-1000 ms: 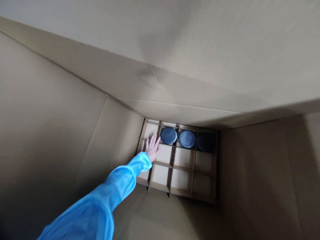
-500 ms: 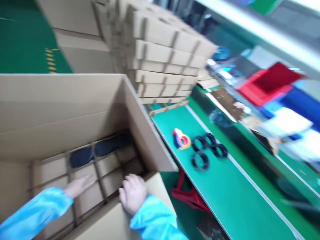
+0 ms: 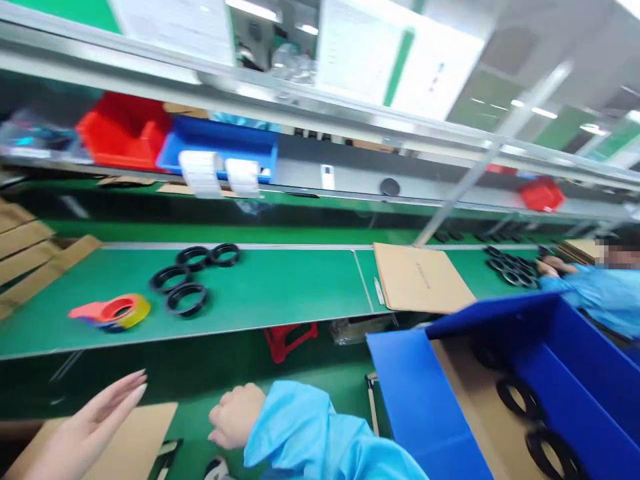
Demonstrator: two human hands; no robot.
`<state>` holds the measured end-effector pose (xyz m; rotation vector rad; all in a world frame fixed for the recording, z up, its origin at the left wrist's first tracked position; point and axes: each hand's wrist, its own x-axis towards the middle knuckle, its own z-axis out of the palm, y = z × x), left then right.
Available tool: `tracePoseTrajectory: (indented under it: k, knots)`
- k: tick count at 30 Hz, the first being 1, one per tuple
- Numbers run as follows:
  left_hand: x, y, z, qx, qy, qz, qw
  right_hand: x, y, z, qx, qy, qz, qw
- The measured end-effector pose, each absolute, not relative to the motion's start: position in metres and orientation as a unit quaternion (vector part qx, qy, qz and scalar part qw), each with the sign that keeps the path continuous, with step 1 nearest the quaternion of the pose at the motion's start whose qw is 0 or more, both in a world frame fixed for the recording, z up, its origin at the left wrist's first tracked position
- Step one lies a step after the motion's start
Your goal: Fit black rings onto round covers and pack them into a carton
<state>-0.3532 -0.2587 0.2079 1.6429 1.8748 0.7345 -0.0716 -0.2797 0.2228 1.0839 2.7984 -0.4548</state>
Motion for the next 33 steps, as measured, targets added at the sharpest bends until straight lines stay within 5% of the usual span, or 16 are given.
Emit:
tracePoseTrajectory:
  k: [4,13,17,24,33]
  knots:
    - [-0.183,-0.200,0.262,0.690,0.561,0.251,0.382,0.013,-0.274,0.298,0.496,0.859,-0.130,0.012]
    - [0.041,-0.152,0.307,0.901,0.191,0.153,0.358,0.172,-0.305,0.394,0.658,0.744,-0.083,-0.082]
    - [0.087,-0.166,0.296,0.929,0.012,0.134,0.344,0.234,-0.372,0.372,0.808,0.563,-0.111,-0.135]
    - [0.123,-0.203,0.262,0.929,-0.240,-0.028,0.280,0.271,-0.516,0.278,0.962,0.129,-0.238,-0.043]
    - [0.207,-0.253,0.173,0.943,-0.274,-0.188,0.022,0.270,-0.527,0.193,0.988,0.021,-0.137,-0.068]
